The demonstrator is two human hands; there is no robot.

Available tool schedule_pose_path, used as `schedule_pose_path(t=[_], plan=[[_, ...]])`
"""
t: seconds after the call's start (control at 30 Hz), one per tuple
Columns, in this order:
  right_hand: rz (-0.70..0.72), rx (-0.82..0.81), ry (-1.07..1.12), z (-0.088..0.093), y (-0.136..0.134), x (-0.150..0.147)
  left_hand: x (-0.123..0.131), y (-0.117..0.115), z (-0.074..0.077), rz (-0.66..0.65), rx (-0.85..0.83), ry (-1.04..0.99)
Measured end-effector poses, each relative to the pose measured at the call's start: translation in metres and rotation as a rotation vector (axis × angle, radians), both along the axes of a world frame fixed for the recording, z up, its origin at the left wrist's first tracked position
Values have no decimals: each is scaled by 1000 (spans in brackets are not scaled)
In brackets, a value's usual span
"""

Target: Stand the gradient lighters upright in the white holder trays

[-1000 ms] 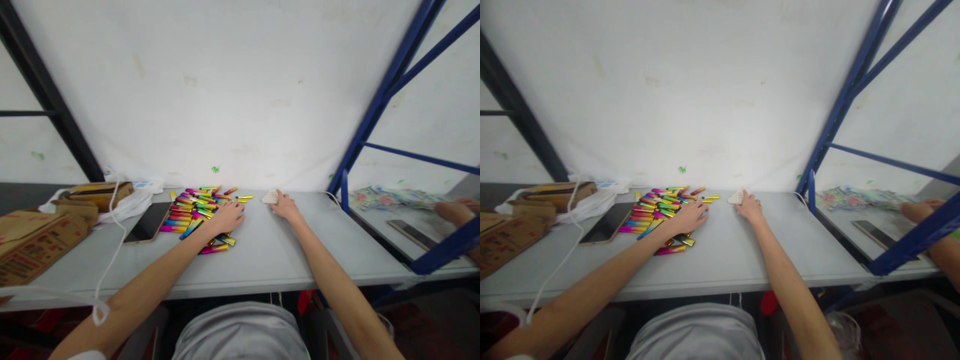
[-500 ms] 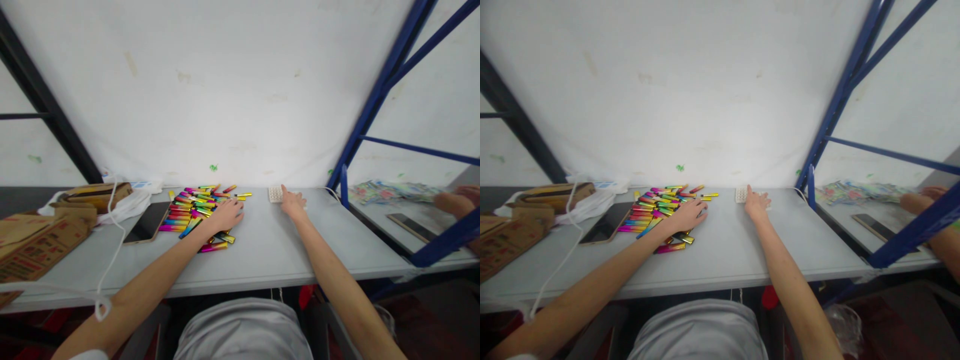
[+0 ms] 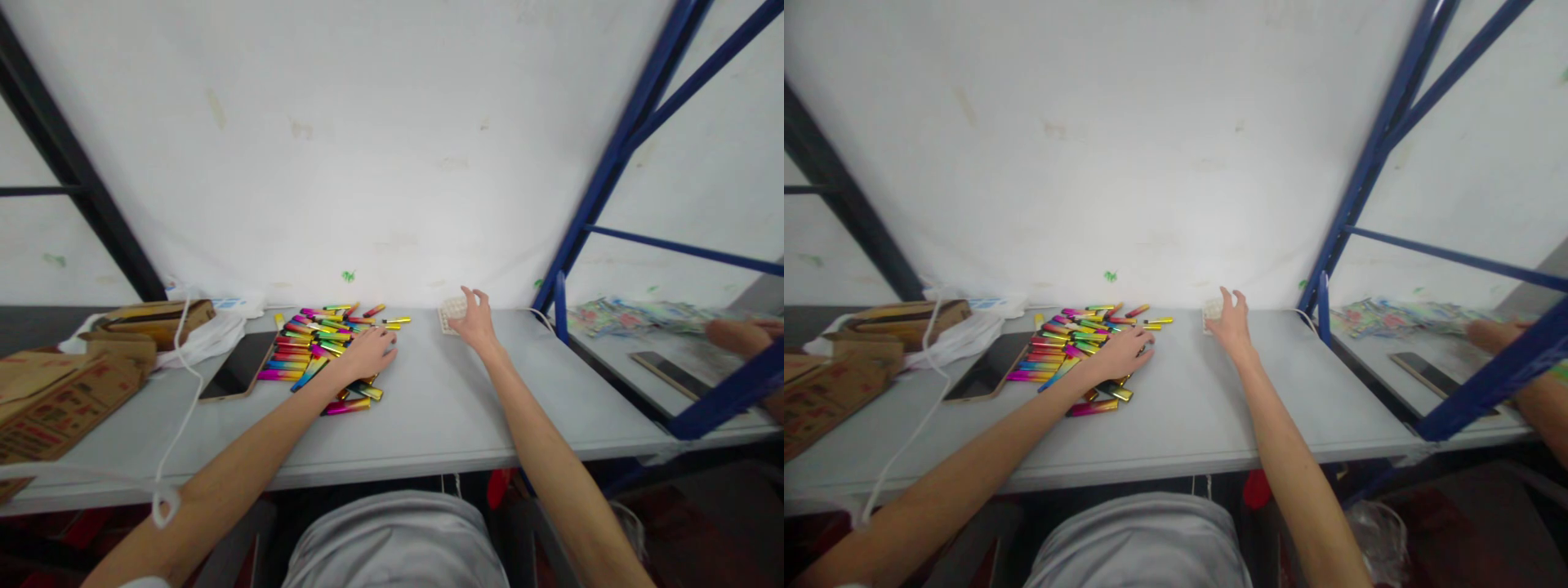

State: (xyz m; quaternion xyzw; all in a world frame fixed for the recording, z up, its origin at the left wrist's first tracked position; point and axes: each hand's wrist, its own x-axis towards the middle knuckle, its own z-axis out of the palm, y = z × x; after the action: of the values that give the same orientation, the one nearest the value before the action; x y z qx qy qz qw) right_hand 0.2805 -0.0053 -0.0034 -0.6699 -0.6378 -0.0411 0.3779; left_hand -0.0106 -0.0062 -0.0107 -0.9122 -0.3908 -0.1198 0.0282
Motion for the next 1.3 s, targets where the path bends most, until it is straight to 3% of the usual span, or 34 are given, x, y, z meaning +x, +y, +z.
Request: schedule_pose_path(t=[0.1,0.2,0.37,0.47,0.63,0.9,1.1,1.3], plan=[[217,70,21,5,0,-13,-5,2,3,-29,-14,-69],[382,17,3,10,-9,-25,-14,5,12,-58,42,-165],[718,-118,-90,16,-26,-36,-39,13,33,72,129,-227],[823,-223,-163,15,-32,-39,-57,21,39,140,158,-185],[858,-374,-187,12,-36,-45,-63,29,34,215,157,-109],[818,-350,-196,5,-32,-43,-23,59,35,311,75,77],[753,-456,-290,9,-14,-50,-11,92,33,442,-25,14],[810,-388,-284,7,-7,-58,-6,110,27,460,-124,-113]])
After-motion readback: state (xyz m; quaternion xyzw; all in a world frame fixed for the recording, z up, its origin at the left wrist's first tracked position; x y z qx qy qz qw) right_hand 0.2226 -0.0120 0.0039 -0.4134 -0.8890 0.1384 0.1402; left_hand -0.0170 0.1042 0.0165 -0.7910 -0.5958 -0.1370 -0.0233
